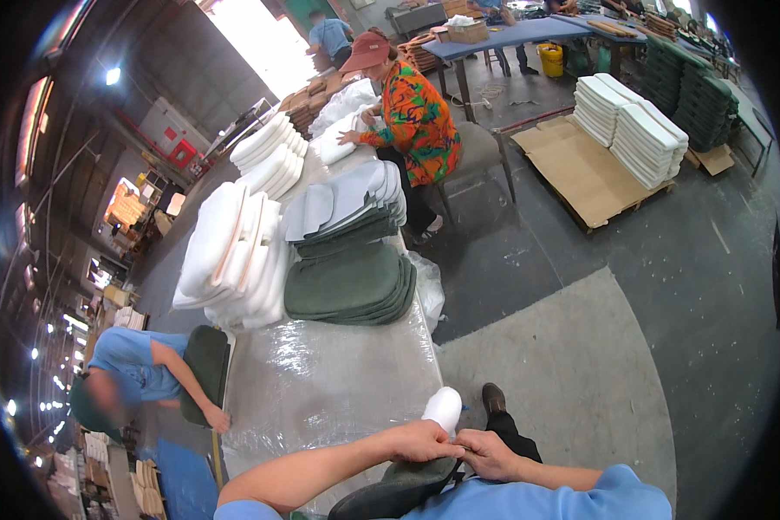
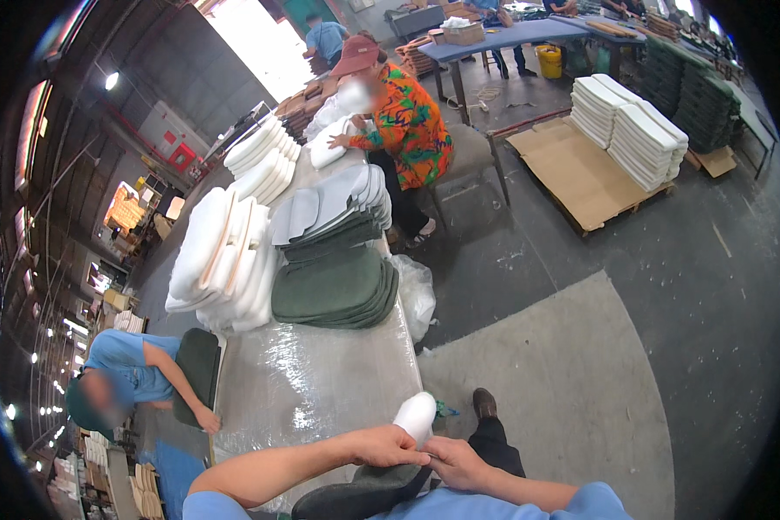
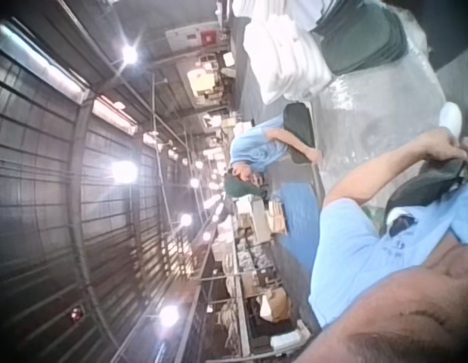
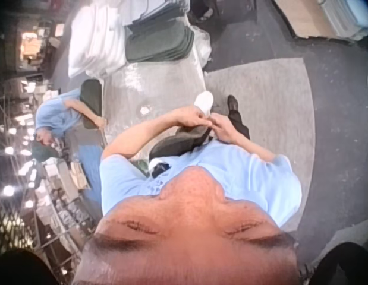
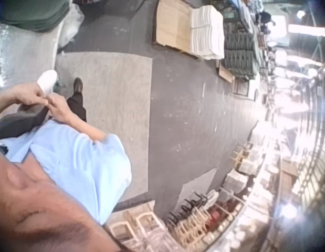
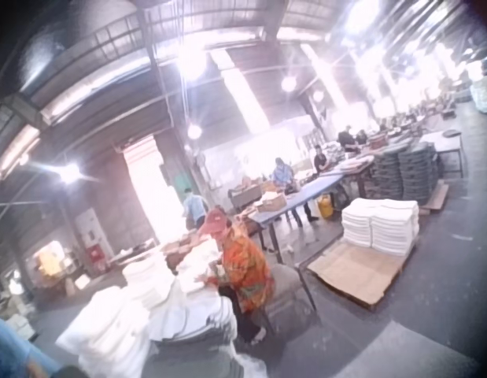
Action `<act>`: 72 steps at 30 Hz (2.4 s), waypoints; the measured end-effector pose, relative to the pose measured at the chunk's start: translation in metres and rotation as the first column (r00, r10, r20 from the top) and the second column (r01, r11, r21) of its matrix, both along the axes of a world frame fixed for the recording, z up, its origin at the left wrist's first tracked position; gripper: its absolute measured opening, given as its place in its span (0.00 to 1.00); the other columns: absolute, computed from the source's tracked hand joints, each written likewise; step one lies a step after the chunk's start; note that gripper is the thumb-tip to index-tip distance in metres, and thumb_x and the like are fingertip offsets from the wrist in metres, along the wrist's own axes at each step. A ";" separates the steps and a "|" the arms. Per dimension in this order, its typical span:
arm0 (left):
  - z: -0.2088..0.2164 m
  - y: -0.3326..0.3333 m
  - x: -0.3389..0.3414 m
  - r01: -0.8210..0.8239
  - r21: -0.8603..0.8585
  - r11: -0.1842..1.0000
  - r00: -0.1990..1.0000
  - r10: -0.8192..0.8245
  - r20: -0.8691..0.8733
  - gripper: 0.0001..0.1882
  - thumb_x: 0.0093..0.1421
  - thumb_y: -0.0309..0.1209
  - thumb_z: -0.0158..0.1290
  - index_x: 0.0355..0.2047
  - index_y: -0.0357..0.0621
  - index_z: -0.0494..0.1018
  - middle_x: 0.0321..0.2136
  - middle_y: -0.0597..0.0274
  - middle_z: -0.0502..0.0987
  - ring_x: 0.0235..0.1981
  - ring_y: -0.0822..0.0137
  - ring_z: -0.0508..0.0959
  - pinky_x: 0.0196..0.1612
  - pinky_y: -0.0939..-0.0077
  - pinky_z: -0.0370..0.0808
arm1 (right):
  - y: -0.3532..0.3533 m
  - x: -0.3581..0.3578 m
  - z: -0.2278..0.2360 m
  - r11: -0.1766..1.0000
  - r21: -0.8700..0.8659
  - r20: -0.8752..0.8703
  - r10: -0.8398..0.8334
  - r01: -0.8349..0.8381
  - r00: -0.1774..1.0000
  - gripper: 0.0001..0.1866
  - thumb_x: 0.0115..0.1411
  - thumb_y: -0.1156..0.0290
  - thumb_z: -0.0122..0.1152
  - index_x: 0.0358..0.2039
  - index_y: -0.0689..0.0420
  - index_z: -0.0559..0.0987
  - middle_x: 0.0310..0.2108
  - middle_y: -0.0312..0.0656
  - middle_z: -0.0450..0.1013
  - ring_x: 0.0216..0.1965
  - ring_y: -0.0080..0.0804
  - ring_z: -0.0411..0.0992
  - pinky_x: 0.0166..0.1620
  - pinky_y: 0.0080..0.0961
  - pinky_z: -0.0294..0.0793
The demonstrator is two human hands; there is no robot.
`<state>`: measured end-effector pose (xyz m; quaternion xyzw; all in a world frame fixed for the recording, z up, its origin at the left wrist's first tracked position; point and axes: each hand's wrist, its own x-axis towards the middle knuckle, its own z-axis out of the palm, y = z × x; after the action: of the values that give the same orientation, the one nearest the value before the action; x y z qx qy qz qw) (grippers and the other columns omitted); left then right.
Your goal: The person inserts white foam inserts into green fabric covers, folds and tucks the edges, and stacks the finished cushions on a table. The person also handles a small black device briefly and continues the stuffing process with multiple units.
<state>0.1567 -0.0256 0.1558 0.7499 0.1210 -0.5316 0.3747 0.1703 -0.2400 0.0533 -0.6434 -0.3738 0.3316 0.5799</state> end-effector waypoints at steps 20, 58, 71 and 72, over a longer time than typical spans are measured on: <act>-0.027 0.021 0.001 -0.045 0.052 0.998 0.385 -0.031 0.923 0.07 0.67 0.32 0.61 0.43 0.43 0.81 0.41 0.54 0.78 0.40 0.51 0.81 0.43 0.57 0.78 | 0.032 0.054 -0.016 0.999 -0.042 0.265 -0.008 0.020 0.964 0.14 0.71 0.65 0.62 0.52 0.57 0.81 0.72 0.55 0.60 0.68 0.52 0.66 0.67 0.37 0.70; -0.211 0.066 0.042 -0.462 -0.299 0.835 0.681 0.550 0.483 0.14 0.62 0.38 0.57 0.30 0.38 0.80 0.19 0.61 0.76 0.24 0.67 0.74 0.29 0.61 0.71 | 0.102 0.073 -0.142 0.927 -0.363 -0.690 -0.334 0.092 0.643 0.18 0.75 0.57 0.59 0.55 0.54 0.83 0.53 0.38 0.77 0.53 0.30 0.75 0.56 0.31 0.75; -0.182 0.079 0.044 -0.365 -0.197 0.910 0.906 0.396 0.152 0.24 0.68 0.50 0.57 0.30 0.39 0.77 0.22 0.57 0.76 0.27 0.64 0.77 0.31 0.59 0.72 | 0.089 0.030 -0.152 0.901 -0.277 -0.770 -0.415 0.333 0.484 0.21 0.74 0.53 0.60 0.57 0.54 0.81 0.54 0.37 0.78 0.54 0.31 0.76 0.57 0.32 0.76; -0.182 0.077 0.045 -0.305 -0.214 0.928 0.886 0.359 0.292 0.24 0.68 0.50 0.57 0.29 0.39 0.77 0.23 0.54 0.77 0.26 0.61 0.77 0.31 0.58 0.73 | 0.091 0.032 -0.152 0.907 -0.255 -0.814 -0.389 0.335 0.432 0.22 0.74 0.52 0.61 0.58 0.54 0.81 0.55 0.37 0.78 0.55 0.30 0.75 0.57 0.31 0.76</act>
<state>0.2015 0.0515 -0.0261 0.7625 0.1406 -0.3358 0.5349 0.2021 -0.1486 -0.0985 -0.4783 0.1136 0.4805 0.7262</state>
